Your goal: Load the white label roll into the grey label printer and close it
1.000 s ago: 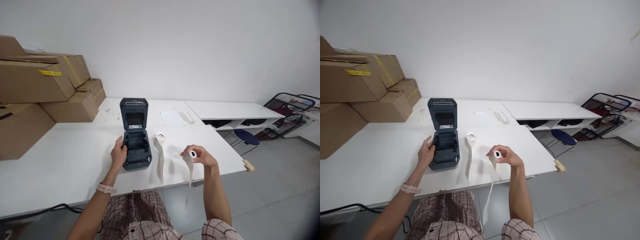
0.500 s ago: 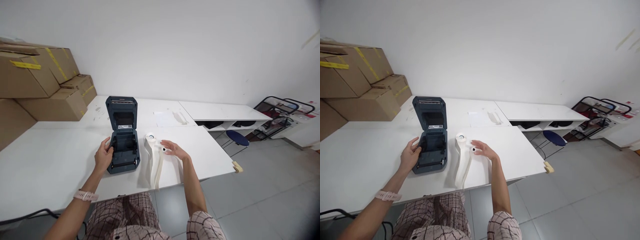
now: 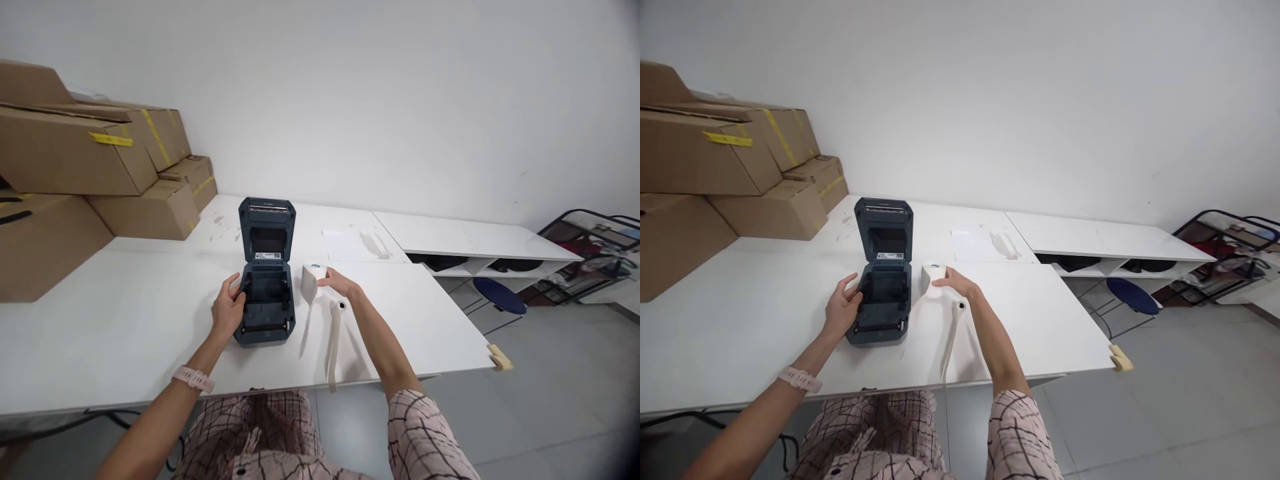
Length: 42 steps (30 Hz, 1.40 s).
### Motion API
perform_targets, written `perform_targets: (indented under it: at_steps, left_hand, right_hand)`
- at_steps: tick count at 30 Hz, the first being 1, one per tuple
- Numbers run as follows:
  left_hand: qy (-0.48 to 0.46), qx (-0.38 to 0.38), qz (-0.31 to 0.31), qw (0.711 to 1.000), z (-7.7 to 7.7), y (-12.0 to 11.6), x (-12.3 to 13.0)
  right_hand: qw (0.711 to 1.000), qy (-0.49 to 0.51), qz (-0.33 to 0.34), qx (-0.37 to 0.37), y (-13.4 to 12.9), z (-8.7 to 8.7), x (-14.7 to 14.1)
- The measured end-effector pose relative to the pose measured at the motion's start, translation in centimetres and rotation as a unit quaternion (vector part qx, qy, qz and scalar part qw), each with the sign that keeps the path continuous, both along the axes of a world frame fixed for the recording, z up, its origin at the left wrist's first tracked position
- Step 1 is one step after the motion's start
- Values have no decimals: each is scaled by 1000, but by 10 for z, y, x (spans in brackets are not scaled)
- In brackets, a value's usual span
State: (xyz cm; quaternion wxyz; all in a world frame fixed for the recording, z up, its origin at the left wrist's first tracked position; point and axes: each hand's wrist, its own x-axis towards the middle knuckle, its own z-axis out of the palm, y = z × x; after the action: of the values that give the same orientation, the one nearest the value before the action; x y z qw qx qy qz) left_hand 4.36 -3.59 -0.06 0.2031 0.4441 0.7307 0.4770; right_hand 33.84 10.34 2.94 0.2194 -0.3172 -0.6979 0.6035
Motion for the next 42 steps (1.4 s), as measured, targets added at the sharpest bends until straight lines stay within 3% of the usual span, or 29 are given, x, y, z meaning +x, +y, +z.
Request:
perform_targets:
  at_steps: [3, 5, 8, 10, 12, 14, 18, 21, 24, 27, 32, 42]
  left_hand:
    - [-19, -21, -8, 1000, 6, -3, 2]
    - [-18, -26, -8, 999, 11, -5, 3]
    - [-6, -29, -16, 999, 16, -7, 4]
    - [3, -26, -21, 999, 18, -9, 5]
    - [5, -21, -25, 999, 18, -10, 4]
    - [3, -20, -29, 999, 18, -10, 4]
    - [-7, -12, -33, 999, 20, -11, 3]
    - [-15, -11, -28, 999, 20, -10, 3]
    - [-16, -17, -30, 999, 19, -11, 2]
    - [-16, -12, -34, 999, 17, -11, 2]
    - [-19, 10, -34, 999, 13, -11, 1]
    - [-36, 16, -30, 999, 9, -10, 1]
  right_hand:
    - [996, 18, 40, 74, -8, 42, -23]
    - [979, -48, 102, 172, -15, 72, -53]
    - [901, -244, 176, 311, -26, 100, -108]
    - [840, -360, 202, 351, -31, 103, -139]
    - [803, -431, 211, 353, -34, 97, -159]
    - [793, -457, 208, 346, -34, 88, -169]
    - [792, -459, 179, 359, -29, 71, -172]
    - [814, -430, 148, 360, -35, 65, -165]
    - [838, -361, 96, 398, -63, 59, -150]
    - [845, -286, 84, 444, -112, 46, -128]
    - [863, -245, 60, 439, -178, 17, -105]
    - [871, -231, 3, 433, -192, 6, -110]
